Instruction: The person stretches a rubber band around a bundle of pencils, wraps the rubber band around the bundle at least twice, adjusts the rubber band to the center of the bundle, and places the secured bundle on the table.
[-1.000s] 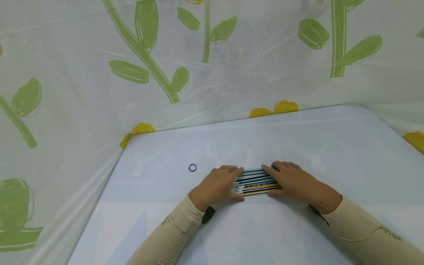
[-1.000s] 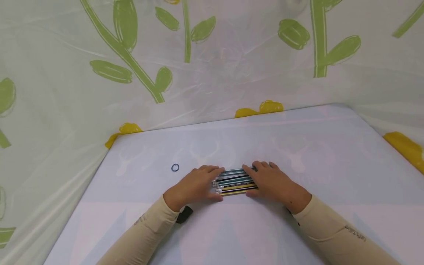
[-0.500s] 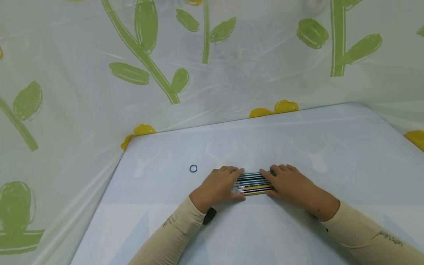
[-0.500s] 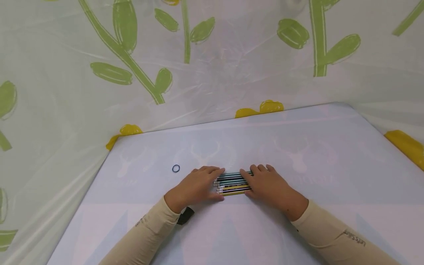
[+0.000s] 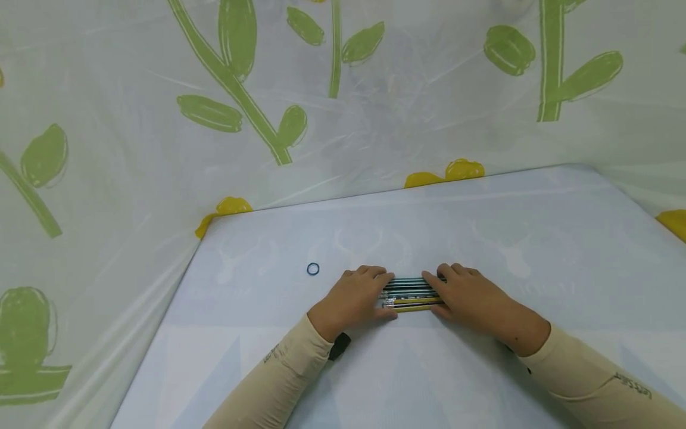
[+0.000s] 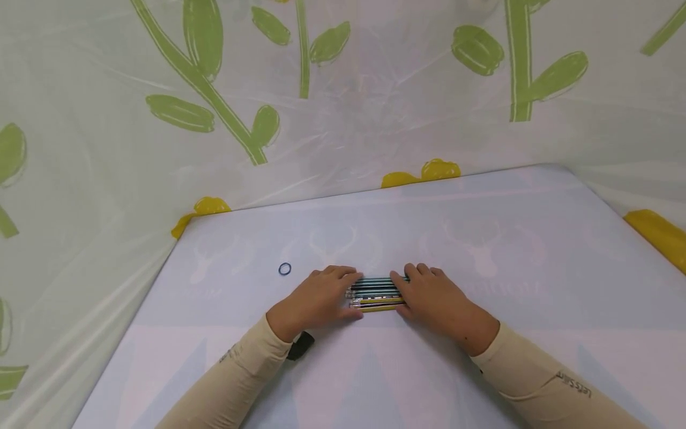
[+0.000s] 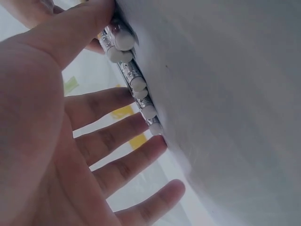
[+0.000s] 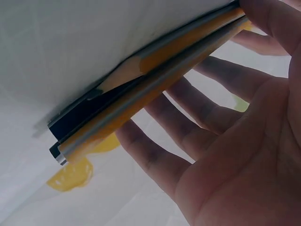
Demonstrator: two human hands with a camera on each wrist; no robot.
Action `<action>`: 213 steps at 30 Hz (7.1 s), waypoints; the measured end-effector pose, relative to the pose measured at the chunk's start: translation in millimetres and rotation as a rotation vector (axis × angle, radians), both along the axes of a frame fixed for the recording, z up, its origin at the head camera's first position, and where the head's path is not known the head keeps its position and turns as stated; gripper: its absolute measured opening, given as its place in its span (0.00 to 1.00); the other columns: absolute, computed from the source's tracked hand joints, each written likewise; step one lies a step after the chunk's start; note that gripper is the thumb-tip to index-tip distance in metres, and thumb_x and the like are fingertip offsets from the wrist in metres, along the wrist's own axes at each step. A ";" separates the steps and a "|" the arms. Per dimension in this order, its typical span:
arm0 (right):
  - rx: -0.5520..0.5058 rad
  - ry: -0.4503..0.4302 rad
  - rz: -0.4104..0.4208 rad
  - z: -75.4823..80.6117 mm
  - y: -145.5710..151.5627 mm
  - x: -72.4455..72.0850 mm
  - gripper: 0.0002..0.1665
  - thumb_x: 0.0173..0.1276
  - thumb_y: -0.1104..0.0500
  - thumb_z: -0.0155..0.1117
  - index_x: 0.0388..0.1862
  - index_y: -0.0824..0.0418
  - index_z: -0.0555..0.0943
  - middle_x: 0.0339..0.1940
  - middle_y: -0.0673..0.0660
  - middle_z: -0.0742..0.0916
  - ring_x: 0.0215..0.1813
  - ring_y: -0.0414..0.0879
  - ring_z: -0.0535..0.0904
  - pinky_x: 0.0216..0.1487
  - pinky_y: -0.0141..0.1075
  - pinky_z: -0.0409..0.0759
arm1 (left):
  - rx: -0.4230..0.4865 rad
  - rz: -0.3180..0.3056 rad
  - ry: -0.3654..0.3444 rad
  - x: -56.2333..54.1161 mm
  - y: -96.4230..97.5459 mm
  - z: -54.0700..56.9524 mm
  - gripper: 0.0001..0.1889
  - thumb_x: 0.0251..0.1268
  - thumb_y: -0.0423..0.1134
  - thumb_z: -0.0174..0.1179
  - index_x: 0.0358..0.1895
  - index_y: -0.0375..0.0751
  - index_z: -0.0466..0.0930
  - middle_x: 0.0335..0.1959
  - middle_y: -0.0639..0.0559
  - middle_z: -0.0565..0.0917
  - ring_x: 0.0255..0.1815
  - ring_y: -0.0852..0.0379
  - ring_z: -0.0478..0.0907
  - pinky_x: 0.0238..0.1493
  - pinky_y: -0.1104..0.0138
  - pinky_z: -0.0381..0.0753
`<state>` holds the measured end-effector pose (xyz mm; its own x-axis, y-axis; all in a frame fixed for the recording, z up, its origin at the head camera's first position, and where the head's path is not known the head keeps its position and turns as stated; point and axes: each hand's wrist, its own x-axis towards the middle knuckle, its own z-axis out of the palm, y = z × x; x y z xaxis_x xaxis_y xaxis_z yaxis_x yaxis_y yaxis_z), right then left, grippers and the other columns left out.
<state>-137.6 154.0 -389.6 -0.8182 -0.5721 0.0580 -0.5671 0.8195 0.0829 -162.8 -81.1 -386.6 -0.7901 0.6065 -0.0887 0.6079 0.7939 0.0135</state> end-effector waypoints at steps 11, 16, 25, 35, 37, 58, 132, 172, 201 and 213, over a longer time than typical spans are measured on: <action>-0.003 0.006 -0.007 -1.2 -0.7 -1.3 0.31 0.61 0.53 0.72 0.61 0.63 0.78 0.47 0.61 0.82 0.47 0.54 0.79 0.49 0.50 0.84 | -0.006 -0.022 0.035 0.9 0.0 0.5 0.34 0.64 0.63 0.63 0.68 0.49 0.74 0.67 0.50 0.77 0.67 0.51 0.74 0.61 0.55 0.79; -0.038 0.037 0.018 -2.3 -0.5 -0.9 0.27 0.60 0.56 0.73 0.57 0.62 0.79 0.44 0.59 0.82 0.43 0.51 0.78 0.44 0.47 0.83 | -0.003 -0.025 0.045 0.2 0.2 0.9 0.32 0.64 0.62 0.63 0.66 0.50 0.75 0.66 0.51 0.77 0.67 0.51 0.75 0.59 0.55 0.80; -0.056 0.030 0.024 -3.1 -3.0 -0.9 0.24 0.58 0.58 0.75 0.53 0.62 0.79 0.42 0.59 0.82 0.42 0.50 0.78 0.42 0.45 0.83 | -0.013 -0.019 0.047 1.8 0.3 1.9 0.30 0.65 0.60 0.63 0.65 0.50 0.76 0.64 0.51 0.78 0.65 0.51 0.76 0.57 0.56 0.80; -0.061 0.058 0.033 -3.4 -1.6 -1.2 0.25 0.56 0.59 0.77 0.51 0.61 0.78 0.41 0.57 0.81 0.43 0.50 0.78 0.41 0.45 0.83 | 0.009 -0.025 0.050 0.4 1.4 0.8 0.28 0.65 0.60 0.64 0.63 0.50 0.76 0.63 0.52 0.79 0.63 0.52 0.77 0.56 0.57 0.81; -0.059 0.052 0.025 -3.3 -2.0 -1.7 0.25 0.56 0.58 0.77 0.51 0.61 0.78 0.41 0.57 0.81 0.43 0.51 0.77 0.42 0.45 0.83 | 0.011 -0.024 0.049 0.2 1.5 0.7 0.28 0.64 0.60 0.64 0.63 0.50 0.76 0.62 0.52 0.79 0.63 0.52 0.77 0.56 0.57 0.81; -0.058 -0.011 0.006 -1.4 -3.1 -2.3 0.26 0.57 0.59 0.76 0.53 0.59 0.77 0.41 0.56 0.82 0.41 0.49 0.78 0.41 0.45 0.83 | 0.024 -0.038 0.074 -0.7 1.8 -0.1 0.27 0.61 0.60 0.67 0.58 0.51 0.79 0.46 0.55 0.81 0.46 0.57 0.76 0.45 0.63 0.78; 0.027 0.030 0.002 -6.3 -6.9 3.7 0.24 0.48 0.55 0.81 0.38 0.61 0.76 0.32 0.53 0.74 0.38 0.49 0.72 0.38 0.46 0.79 | -0.058 -0.105 0.038 11.1 13.5 -4.3 0.16 0.66 0.51 0.65 0.49 0.46 0.80 0.36 0.56 0.78 0.33 0.61 0.70 0.32 0.70 0.69; -0.058 0.232 -0.084 7.5 -4.3 1.5 0.17 0.59 0.61 0.76 0.35 0.61 0.74 0.26 0.54 0.75 0.26 0.47 0.71 0.23 0.38 0.74 | 0.200 -0.016 0.109 7.6 13.3 5.5 0.27 0.74 0.67 0.43 0.55 0.50 0.76 0.38 0.60 0.77 0.36 0.63 0.73 0.39 0.66 0.72; -0.028 0.206 -0.190 36.6 -28.4 8.1 0.20 0.58 0.60 0.78 0.40 0.61 0.75 0.27 0.55 0.78 0.28 0.48 0.72 0.31 0.40 0.80 | 1.289 0.052 -0.175 14.1 18.0 9.7 0.30 0.81 0.58 0.26 0.60 0.39 0.70 0.56 0.41 0.76 0.60 0.51 0.74 0.64 0.54 0.72; -0.018 0.186 -0.216 36.6 -37.4 5.9 0.19 0.58 0.62 0.77 0.41 0.61 0.75 0.27 0.55 0.78 0.29 0.48 0.74 0.32 0.40 0.80 | 1.302 0.083 -0.172 16.9 19.9 10.0 0.25 0.81 0.51 0.28 0.59 0.38 0.70 0.55 0.41 0.76 0.59 0.51 0.73 0.65 0.51 0.70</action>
